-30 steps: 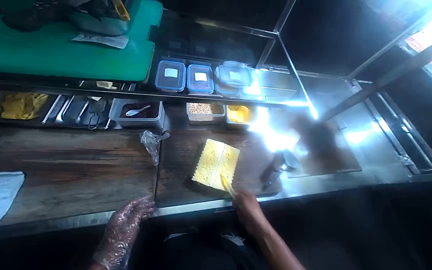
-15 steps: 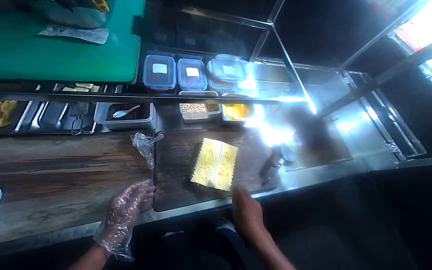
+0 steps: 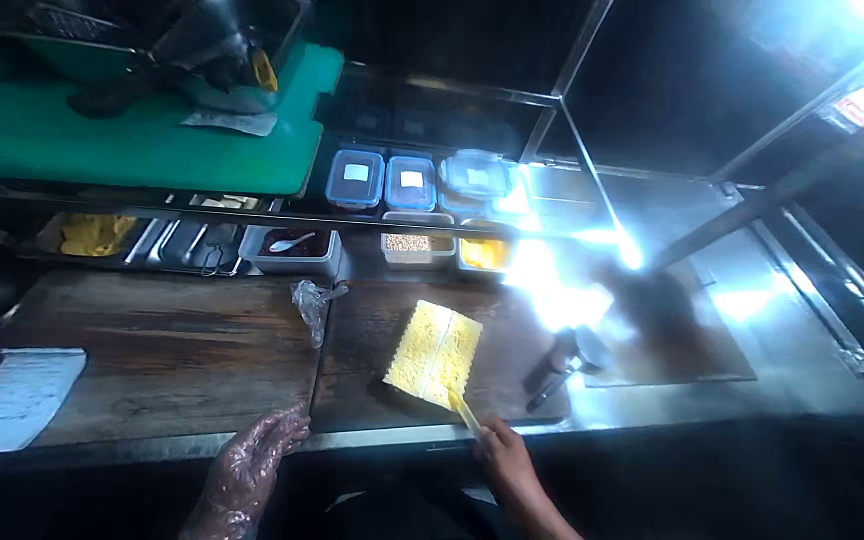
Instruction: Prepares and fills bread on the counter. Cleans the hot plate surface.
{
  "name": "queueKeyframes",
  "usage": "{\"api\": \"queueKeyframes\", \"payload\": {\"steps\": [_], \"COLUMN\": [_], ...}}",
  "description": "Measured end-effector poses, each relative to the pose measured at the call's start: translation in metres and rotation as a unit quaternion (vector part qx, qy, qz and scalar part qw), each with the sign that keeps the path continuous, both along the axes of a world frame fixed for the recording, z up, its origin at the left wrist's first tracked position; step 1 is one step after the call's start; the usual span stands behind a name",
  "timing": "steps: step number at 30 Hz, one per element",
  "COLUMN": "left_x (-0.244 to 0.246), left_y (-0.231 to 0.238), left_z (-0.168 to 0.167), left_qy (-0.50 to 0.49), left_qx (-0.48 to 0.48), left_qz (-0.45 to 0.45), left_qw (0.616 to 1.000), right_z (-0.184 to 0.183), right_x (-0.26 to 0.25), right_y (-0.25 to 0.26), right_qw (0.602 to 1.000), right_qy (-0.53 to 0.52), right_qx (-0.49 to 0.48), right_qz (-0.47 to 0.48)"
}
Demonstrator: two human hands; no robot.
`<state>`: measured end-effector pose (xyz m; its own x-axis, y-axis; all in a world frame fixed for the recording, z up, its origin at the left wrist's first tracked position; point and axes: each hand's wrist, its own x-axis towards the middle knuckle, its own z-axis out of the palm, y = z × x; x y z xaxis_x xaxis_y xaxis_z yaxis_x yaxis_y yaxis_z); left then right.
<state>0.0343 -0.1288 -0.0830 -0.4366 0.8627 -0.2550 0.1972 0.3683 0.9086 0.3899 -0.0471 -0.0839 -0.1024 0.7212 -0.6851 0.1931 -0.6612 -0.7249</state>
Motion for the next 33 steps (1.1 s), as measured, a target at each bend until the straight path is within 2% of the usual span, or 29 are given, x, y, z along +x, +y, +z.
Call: {"api": "queueKeyframes", "payload": {"steps": [2, 3, 5, 7, 9, 11, 12, 14, 16, 19, 22, 25, 27, 30, 31, 33], "left_x": [0.013, 0.020, 0.037, 0.055, 0.068, 0.078, 0.083, 0.095, 0.109, 0.118, 0.125, 0.129, 0.120, 0.102, 0.096, 0.088], "left_y": [-0.007, -0.009, -0.013, -0.022, -0.030, -0.041, -0.047, -0.058, -0.066, -0.073, -0.071, -0.062, -0.054, -0.041, -0.038, -0.028], "left_z": [0.008, 0.010, 0.013, 0.017, 0.025, 0.026, 0.025, 0.023, 0.023, 0.022, 0.016, 0.018, 0.025, 0.025, 0.022, 0.019], "left_qy": [-0.008, -0.017, -0.016, 0.005, 0.040, 0.062, 0.059, 0.036, 0.027, 0.063, 0.065, 0.062, 0.107, 0.136, 0.117, 0.072], "left_qx": [0.002, -0.005, -0.027, -0.032, -0.019, -0.014, -0.023, -0.053, -0.084, -0.085, -0.079, -0.095, -0.088, -0.058, -0.055, -0.060], "left_qz": [0.036, 0.051, 0.058, 0.033, -0.005, -0.010, -0.002, 0.024, 0.034, -0.003, -0.001, -0.020, -0.066, -0.078, -0.058, -0.023], "left_qw": [0.999, 0.999, 0.998, 0.999, 0.999, 0.998, 0.998, 0.998, 0.995, 0.994, 0.995, 0.993, 0.988, 0.986, 0.990, 0.995], "right_z": [0.005, 0.008, 0.004, -0.013, -0.014, 0.001, 0.006, 0.003, -0.010, -0.008, 0.005, -0.015, -0.015, 0.007, 0.008, -0.004], "right_x": [0.018, 0.019, 0.008, -0.004, -0.006, -0.002, 0.000, -0.001, -0.002, 0.005, 0.013, 0.027, 0.044, 0.054, 0.049, 0.035], "right_y": [0.016, 0.036, 0.084, 0.101, 0.081, 0.060, 0.059, 0.085, 0.116, 0.106, 0.109, 0.151, 0.162, 0.151, 0.147, 0.149], "right_qw": [0.987, 0.966, 0.902, 0.830, 0.795, 0.805, 0.824, 0.864, 0.869, 0.834, 0.806, 0.726, 0.693, 0.698, 0.701, 0.680], "right_qy": [-0.104, -0.167, -0.296, -0.378, -0.371, -0.308, -0.269, -0.240, -0.272, -0.268, -0.273, -0.339, -0.383, -0.422, -0.422, -0.423], "right_qx": [0.099, 0.159, 0.234, 0.267, 0.287, 0.266, 0.250, 0.244, 0.228, 0.213, 0.279, 0.391, 0.377, 0.338, 0.365, 0.421], "right_qz": [0.068, 0.117, 0.211, 0.312, 0.384, 0.431, 0.431, 0.368, 0.344, 0.433, 0.446, 0.454, 0.481, 0.470, 0.444, 0.425]}}
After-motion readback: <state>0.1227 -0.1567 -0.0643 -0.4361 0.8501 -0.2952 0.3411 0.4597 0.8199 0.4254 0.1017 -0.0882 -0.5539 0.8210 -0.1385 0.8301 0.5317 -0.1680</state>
